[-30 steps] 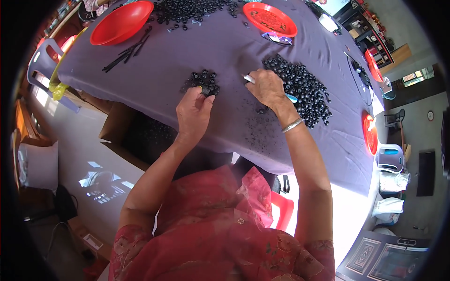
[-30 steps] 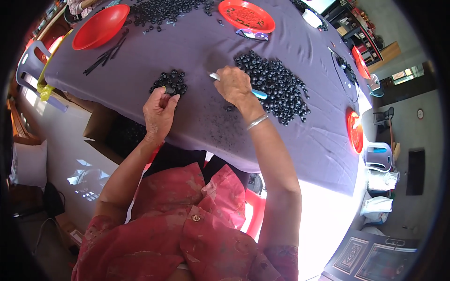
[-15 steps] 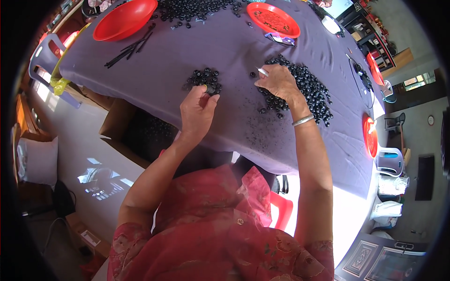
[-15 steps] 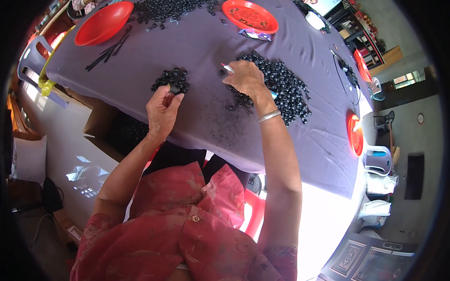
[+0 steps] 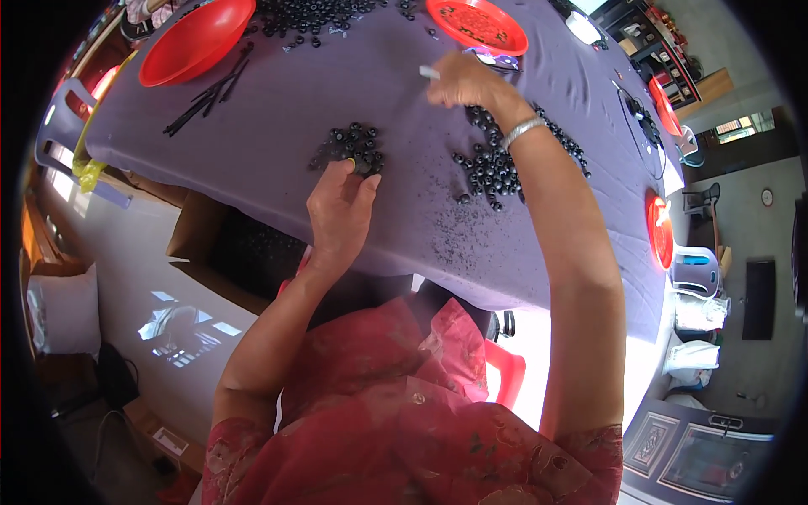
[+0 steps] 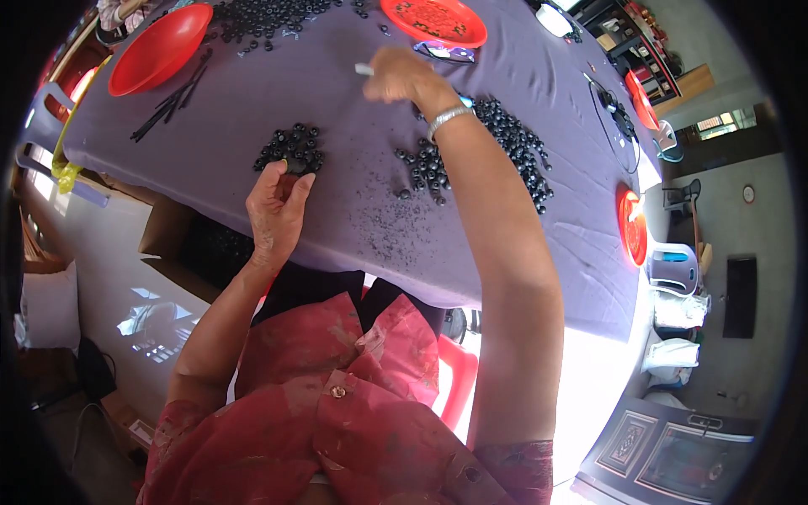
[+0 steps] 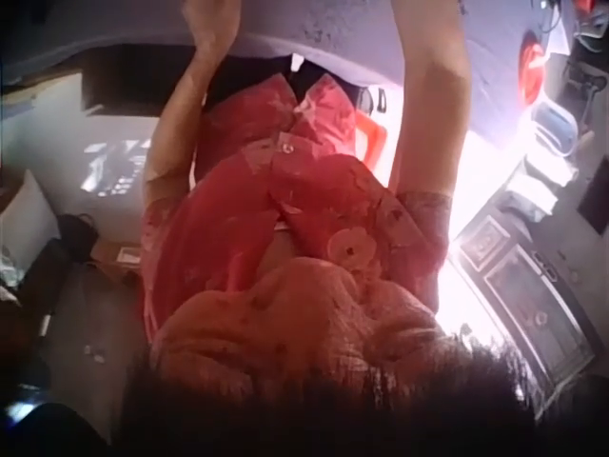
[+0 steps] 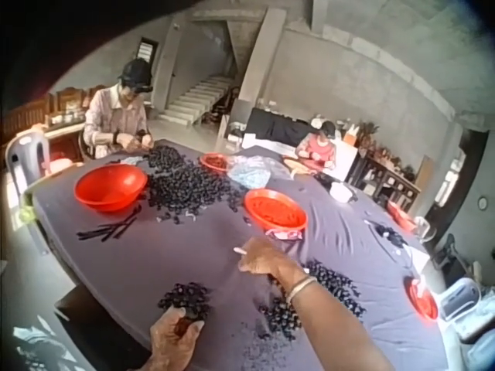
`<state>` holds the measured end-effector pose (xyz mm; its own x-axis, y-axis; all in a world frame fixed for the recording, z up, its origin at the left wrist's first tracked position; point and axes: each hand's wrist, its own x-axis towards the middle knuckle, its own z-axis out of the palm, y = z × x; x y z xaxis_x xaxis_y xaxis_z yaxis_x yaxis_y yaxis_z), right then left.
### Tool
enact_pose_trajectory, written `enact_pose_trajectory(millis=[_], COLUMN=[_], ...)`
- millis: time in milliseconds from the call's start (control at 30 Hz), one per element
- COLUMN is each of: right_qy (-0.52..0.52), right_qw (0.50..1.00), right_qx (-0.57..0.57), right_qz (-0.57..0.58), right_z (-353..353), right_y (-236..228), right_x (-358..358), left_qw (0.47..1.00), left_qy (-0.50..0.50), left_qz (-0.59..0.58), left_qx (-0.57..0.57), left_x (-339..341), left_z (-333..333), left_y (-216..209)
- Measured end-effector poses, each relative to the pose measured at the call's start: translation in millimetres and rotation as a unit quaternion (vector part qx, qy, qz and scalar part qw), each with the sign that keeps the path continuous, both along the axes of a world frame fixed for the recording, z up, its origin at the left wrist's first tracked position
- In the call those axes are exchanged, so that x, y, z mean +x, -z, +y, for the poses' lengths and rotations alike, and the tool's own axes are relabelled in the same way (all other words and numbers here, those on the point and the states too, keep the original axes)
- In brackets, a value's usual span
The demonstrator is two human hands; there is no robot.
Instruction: Manually inspecting and sorting small black plastic beads on a table.
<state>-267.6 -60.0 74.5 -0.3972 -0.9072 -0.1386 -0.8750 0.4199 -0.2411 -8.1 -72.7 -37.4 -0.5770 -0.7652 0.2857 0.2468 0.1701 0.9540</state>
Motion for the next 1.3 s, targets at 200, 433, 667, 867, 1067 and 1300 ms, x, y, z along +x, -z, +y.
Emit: enact_pose_trajectory(millis=[200, 433, 667, 867, 1067, 1300], right_qy=[0.1, 0.047, 0.0, 0.036, 0.017, 0.062], right_qw=[0.955, 0.997, 0.997, 0.969, 0.918, 0.883], right_qx=[-0.263, -0.032, -0.07, -0.219, -0.363, -0.426], right_qz=[0.095, -0.049, -0.022, -0.11, -0.158, -0.185], right_z=[11.8, 99.2, 111.3, 129.4, 157.8, 180.3], right_y=[-10.2, 12.6, 38.4, 11.7, 23.0, 29.6], right_x=[0.4, 28.3, 45.6, 107.9, 155.6, 174.7], left_qw=[1.0, 0.999, 0.998, 0.979, 0.894, 0.792], left_qy=[-0.005, -0.008, 0.033, 0.155, 0.358, 0.481], left_qz=[0.007, 0.04, 0.046, 0.027, 0.026, 0.053], left_qx=[-0.011, 0.017, 0.007, 0.131, 0.27, 0.373], left_x=[-3.8, -4.7, -2.8, -0.3, 0.9, 3.0], left_z=[0.9, 1.0, 11.1, 19.5, 36.9, 46.2], left_y=[-2.3, -0.5, -14.4, -25.8, -32.9, -35.1])
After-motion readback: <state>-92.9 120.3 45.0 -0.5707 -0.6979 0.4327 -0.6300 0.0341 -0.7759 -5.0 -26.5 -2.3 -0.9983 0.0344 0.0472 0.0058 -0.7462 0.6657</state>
